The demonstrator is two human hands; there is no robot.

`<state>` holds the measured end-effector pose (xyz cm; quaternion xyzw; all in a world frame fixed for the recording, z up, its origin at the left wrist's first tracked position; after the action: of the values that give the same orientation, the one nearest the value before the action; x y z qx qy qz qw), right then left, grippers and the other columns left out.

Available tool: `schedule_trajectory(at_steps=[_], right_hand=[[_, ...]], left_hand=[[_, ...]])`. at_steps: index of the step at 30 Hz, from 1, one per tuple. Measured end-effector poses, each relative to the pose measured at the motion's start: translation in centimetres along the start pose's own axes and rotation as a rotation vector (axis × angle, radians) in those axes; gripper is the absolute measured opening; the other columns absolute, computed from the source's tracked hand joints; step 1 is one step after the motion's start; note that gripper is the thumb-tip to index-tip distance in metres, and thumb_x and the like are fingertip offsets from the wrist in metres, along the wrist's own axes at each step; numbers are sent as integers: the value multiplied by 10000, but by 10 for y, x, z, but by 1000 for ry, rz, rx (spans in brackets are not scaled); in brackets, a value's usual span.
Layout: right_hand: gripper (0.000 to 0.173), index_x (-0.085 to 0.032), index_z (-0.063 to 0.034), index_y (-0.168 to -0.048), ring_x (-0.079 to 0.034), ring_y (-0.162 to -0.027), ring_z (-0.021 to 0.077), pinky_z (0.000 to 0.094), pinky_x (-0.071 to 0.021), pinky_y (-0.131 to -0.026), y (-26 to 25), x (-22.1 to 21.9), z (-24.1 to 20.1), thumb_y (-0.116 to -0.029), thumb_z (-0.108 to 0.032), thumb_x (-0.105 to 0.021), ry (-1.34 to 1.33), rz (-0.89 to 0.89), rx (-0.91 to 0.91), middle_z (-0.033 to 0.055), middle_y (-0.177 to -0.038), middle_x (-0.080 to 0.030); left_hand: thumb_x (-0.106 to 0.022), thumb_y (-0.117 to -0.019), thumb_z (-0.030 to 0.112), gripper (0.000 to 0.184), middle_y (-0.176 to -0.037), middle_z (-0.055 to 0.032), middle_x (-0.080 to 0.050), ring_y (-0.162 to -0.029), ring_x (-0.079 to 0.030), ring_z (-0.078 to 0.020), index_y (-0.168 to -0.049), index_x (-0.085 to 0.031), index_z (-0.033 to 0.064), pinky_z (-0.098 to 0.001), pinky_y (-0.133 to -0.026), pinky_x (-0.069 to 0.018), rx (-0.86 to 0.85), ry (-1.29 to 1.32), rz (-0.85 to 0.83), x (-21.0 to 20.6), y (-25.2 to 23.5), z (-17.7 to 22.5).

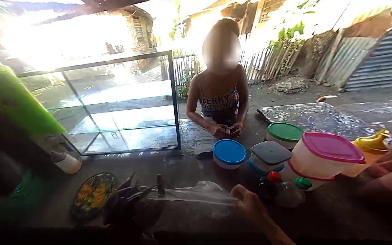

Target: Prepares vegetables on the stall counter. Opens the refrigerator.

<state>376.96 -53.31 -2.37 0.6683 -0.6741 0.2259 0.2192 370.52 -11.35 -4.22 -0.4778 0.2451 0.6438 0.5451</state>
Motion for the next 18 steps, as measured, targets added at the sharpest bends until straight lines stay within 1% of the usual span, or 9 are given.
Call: schedule_trajectory(at_steps=[2,4,5,7,9,12,14,16,18], right_hand=[[202,-667,35,-1042,-705,-744,199,400,-619,-703,20,-12,7,-852,-31,-675,-206,-104,7,121,-915,-703],[221,-671,-14,-1046,-693,-767,93,312,-607,-723,37,-26,1,-861,-125,-722,-411,-277,104,25,-906,-717],[288,-669,-47,-1108,-698,-840,67,288,-600,-773,43,-29,-3,-870,-184,-753,-492,-382,161,-6,-975,-731],[509,-616,-82,-1290,-691,-1051,116,337,-600,-915,48,-24,-13,-866,-289,-809,-583,-467,285,21,-1225,-685],[656,-555,-103,-1391,-647,-1177,155,370,-569,-991,43,-4,-21,-864,-411,-796,-581,-261,350,40,-1354,-630],[646,-575,0,-1343,-609,-1230,164,353,-544,-1015,35,25,-33,-901,-446,-725,-400,261,344,109,-1343,-625],[612,-601,13,-1315,-523,-1340,227,396,-471,-1087,36,24,-53,-906,-432,-700,-166,503,412,198,-1400,-571],[592,-587,-94,-1354,-409,-1443,316,492,-376,-1162,38,9,-76,-930,-500,-666,24,601,517,219,-1475,-499],[552,-561,-221,-1392,-403,-1460,270,502,-344,-1199,35,-10,-98,-947,-538,-642,88,585,609,119,-1473,-525]], left_hand=[[-751,-858,406,358,-966,-82,-756,-920,-748,-214,-1026,-699,94,-449,-807,-628,-1,-5,152,4,-13,10],[-778,-809,444,403,-956,-68,-758,-904,-750,-198,-1024,-687,115,-442,-791,-633,30,-89,126,5,-31,10],[-759,-829,432,356,-969,-48,-764,-912,-748,-177,-1030,-716,141,-422,-799,-631,45,-128,63,4,-38,6],[-761,-831,415,298,-962,-34,-765,-897,-743,-158,-1007,-735,176,-394,-788,-627,83,-181,6,-6,-49,-10],[-818,-749,401,311,-914,-50,-765,-849,-747,-162,-944,-739,172,-386,-742,-638,145,-194,43,-19,-58,-25],[-838,-698,428,380,-925,-73,-768,-844,-752,-198,-959,-761,162,-420,-727,-638,228,-159,22,-17,-66,-52],[-840,-697,421,387,-920,-83,-767,-844,-755,-205,-959,-759,149,-430,-730,-638,258,-137,19,-17,-65,-66],[-833,-712,418,372,-917,-89,-768,-845,-757,-203,-952,-768,141,-432,-738,-638,293,-114,8,-19,-64,-79],[-837,-696,402,359,-905,-93,-768,-837,-756,-205,-936,-771,142,-434,-737,-636,328,-104,14,-20,-64,-89]])
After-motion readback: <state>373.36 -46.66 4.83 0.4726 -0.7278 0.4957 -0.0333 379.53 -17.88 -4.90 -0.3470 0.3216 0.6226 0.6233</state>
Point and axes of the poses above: each hand's wrist, its own y-axis away from the middle knuckle, its own x-axis out of the back of the hand, z = x × y, the point moved 8 cm from there along -y, towards the middle knuckle
